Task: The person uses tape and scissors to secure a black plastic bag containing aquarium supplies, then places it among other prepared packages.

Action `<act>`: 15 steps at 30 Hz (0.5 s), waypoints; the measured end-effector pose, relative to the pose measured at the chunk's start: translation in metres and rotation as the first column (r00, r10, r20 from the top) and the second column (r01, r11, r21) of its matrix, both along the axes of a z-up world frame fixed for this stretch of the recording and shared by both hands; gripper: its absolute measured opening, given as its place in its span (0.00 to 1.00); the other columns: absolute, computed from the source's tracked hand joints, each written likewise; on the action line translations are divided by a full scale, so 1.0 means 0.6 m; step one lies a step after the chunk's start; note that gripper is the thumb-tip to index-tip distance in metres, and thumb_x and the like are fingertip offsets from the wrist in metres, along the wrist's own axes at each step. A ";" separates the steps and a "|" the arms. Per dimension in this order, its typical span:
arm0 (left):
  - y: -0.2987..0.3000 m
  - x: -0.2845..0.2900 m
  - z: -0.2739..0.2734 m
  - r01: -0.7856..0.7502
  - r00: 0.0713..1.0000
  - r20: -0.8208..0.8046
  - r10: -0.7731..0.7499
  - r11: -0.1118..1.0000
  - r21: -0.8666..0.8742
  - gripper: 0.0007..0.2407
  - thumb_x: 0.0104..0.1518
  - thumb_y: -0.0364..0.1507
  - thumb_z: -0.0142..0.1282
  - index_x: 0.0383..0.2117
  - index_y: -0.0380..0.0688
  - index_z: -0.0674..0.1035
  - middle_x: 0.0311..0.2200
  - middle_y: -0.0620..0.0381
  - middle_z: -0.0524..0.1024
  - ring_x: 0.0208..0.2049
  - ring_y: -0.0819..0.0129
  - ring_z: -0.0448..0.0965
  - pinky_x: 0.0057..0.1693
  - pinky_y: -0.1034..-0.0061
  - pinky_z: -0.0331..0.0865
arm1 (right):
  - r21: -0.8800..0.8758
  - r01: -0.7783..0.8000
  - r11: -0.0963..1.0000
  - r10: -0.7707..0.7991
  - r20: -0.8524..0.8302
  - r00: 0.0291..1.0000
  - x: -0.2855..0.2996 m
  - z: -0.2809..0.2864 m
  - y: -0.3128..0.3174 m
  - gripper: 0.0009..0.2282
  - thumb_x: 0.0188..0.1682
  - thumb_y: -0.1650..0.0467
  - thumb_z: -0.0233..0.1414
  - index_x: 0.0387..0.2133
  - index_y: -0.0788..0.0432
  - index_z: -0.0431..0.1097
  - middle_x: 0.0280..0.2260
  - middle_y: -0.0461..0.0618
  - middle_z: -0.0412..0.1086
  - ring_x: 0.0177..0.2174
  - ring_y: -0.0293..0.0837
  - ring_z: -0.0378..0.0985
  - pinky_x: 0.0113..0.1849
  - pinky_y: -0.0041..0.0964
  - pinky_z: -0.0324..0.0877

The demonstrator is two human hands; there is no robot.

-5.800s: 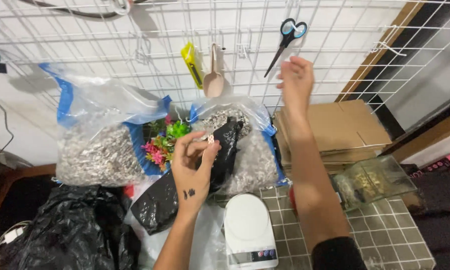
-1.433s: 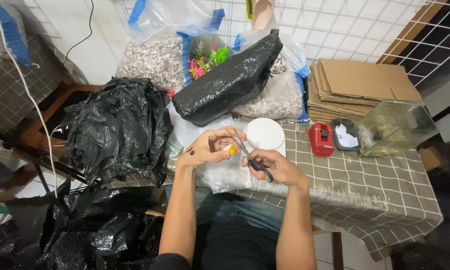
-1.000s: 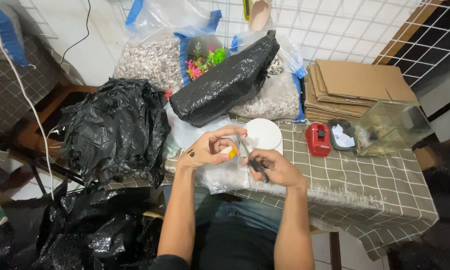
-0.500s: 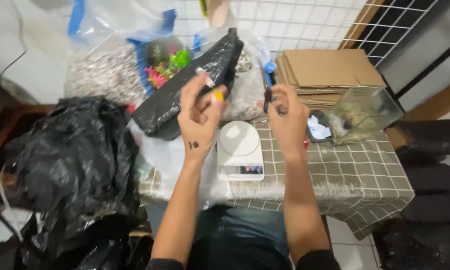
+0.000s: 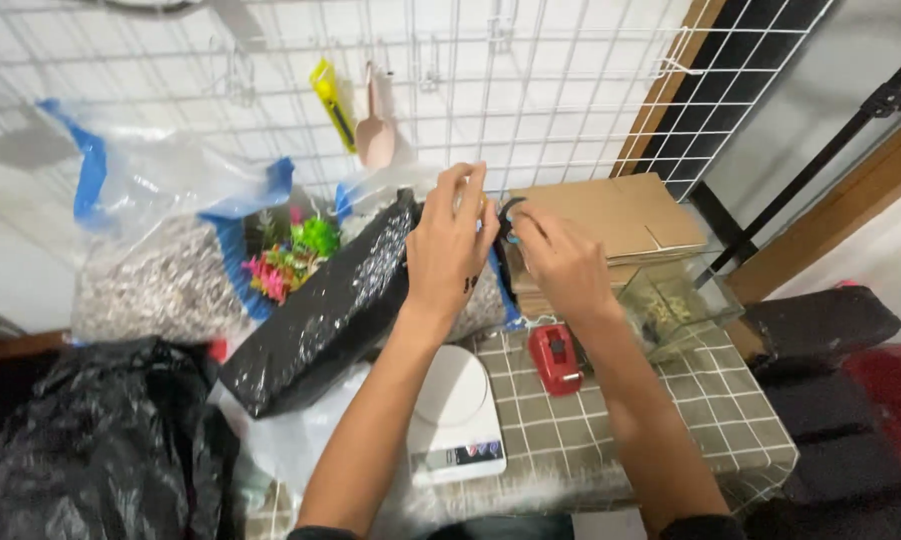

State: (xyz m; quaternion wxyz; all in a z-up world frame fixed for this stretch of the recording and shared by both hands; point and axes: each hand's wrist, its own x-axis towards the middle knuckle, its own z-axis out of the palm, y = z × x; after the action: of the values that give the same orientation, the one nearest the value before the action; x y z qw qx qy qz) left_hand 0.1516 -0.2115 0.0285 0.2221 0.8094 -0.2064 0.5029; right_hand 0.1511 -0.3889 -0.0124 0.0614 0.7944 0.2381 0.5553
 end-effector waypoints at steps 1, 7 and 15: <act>-0.004 0.006 0.012 0.006 1.000 -0.001 -0.006 1.000 0.005 0.16 0.61 0.30 0.56 0.55 0.44 0.75 0.51 0.57 0.73 0.44 0.62 0.80 0.33 0.69 0.81 | 0.005 0.006 1.000 -0.006 -0.001 1.000 -0.001 0.014 0.006 0.03 0.53 0.69 0.55 0.37 0.48 0.74 0.40 0.42 0.74 0.34 0.41 0.80 0.35 0.32 0.74; -0.038 0.068 0.053 0.183 0.980 0.002 -0.198 0.902 -0.390 0.16 0.59 0.24 0.60 0.53 0.36 0.77 0.47 0.46 0.74 0.47 0.49 0.80 0.49 0.62 0.79 | 0.670 -0.382 0.637 0.474 0.050 0.879 0.028 0.066 0.069 0.13 0.52 0.81 0.54 0.47 0.59 0.65 0.52 0.55 0.56 0.46 0.54 0.77 0.42 0.42 0.83; -0.089 0.150 0.042 0.265 0.940 0.042 -0.339 0.648 -0.714 0.15 0.60 0.24 0.60 0.54 0.41 0.78 0.47 0.48 0.75 0.48 0.54 0.80 0.56 0.63 0.76 | 0.979 -0.161 -0.125 0.741 0.200 0.641 0.138 0.071 0.103 0.03 0.56 0.68 0.54 0.39 0.52 0.72 0.35 0.39 0.77 0.35 0.27 0.72 0.41 0.28 0.71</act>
State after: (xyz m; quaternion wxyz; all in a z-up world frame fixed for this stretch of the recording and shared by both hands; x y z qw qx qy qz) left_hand 0.2416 -0.2651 0.0540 0.6066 0.6377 -0.1177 0.4599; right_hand 0.2337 -0.3272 0.0299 -0.7371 0.5720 0.0844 0.3498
